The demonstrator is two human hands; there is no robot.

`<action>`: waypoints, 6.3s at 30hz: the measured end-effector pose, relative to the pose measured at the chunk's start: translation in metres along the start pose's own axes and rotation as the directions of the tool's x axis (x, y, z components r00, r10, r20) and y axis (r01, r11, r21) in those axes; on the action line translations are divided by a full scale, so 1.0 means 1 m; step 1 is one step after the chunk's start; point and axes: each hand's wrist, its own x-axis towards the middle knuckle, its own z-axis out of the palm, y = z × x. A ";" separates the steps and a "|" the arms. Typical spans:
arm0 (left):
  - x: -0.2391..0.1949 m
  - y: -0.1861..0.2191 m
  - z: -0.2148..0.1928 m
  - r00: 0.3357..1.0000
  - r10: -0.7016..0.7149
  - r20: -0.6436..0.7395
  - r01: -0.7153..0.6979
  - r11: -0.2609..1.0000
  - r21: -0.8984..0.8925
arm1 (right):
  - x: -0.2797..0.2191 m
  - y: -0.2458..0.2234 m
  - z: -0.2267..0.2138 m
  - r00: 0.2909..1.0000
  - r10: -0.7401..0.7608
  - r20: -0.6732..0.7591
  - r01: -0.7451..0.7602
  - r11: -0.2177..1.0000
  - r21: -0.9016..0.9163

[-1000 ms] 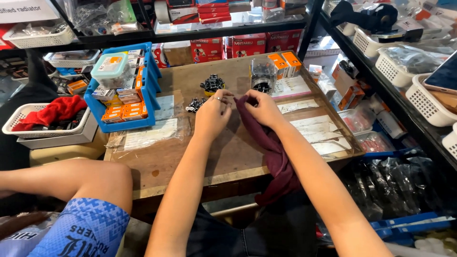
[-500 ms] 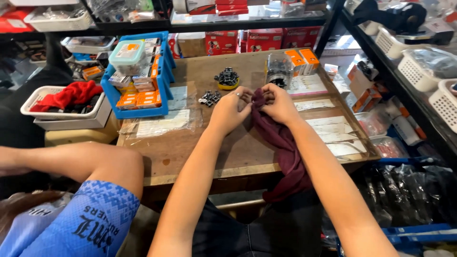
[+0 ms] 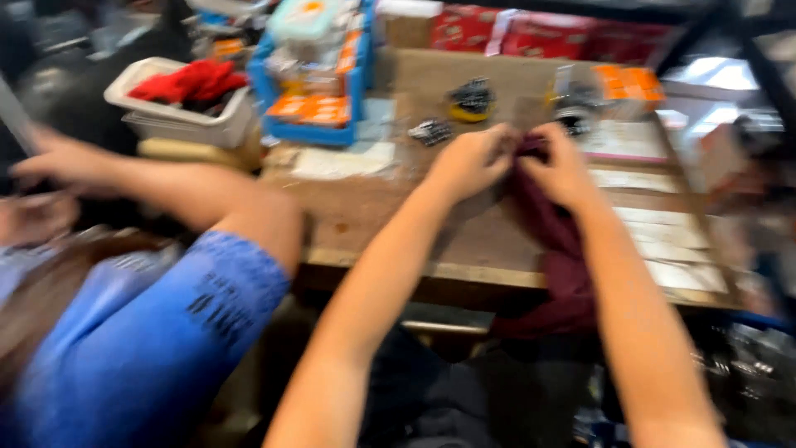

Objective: Cleaning and inspecting small motorcycle engine rollers or weights with a purple cloth.

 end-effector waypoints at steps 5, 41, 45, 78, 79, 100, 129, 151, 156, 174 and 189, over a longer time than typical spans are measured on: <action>0.001 -0.010 0.010 0.998 0.017 -0.061 -0.016 1.000 0.019 | -0.006 -0.016 -0.011 0.998 -0.050 0.036 0.053 0.994 -0.097; 0.009 -0.001 0.010 0.984 0.101 -0.148 -0.130 0.970 -0.204 | -0.011 -0.040 -0.024 0.998 -0.055 -0.031 0.054 0.998 -0.025; 0.012 -0.007 0.014 0.990 0.072 -0.119 -0.113 0.917 -0.383 | -0.012 -0.052 -0.023 0.997 -0.005 -0.072 0.012 0.995 0.098; 0.011 0.005 0.002 1.000 -0.011 -0.006 0.012 0.995 0.095 | 0.001 0.012 -0.009 0.938 0.327 0.111 -0.345 0.903 0.255; 0.011 0.004 0.004 1.000 -0.019 -0.013 0.020 0.995 0.101 | 0.000 0.013 -0.012 0.939 0.321 0.121 -0.342 0.904 0.257; 0.000 -0.003 0.023 0.993 0.084 -0.084 -0.053 0.945 0.324 | -0.006 -0.013 -0.023 0.938 0.275 0.209 -0.297 0.951 0.083; -0.003 0.013 0.008 0.986 0.120 -0.116 -0.100 0.982 0.163 | -0.008 -0.020 -0.022 0.976 0.113 0.188 -0.141 0.980 0.139; 0.009 0.016 0.001 0.970 0.006 -0.243 -0.065 0.970 -0.234 | -0.004 -0.036 -0.022 0.956 0.287 -0.066 -0.265 0.936 0.230; 0.010 0.006 0.005 0.963 -0.080 -0.257 -0.001 0.953 -0.303 | -0.004 -0.033 -0.015 0.983 0.123 0.138 -0.167 0.907 0.387; 0.014 -0.007 -0.026 0.883 -0.190 -0.430 0.110 0.973 -0.202 | 0.002 -0.021 -0.024 0.874 -0.207 -0.440 0.173 0.978 -0.117; -0.003 -0.048 -0.067 0.836 -0.453 -0.309 0.518 0.838 0.173 | -0.003 0.011 -0.064 0.249 0.031 -0.968 -0.365 0.929 -0.064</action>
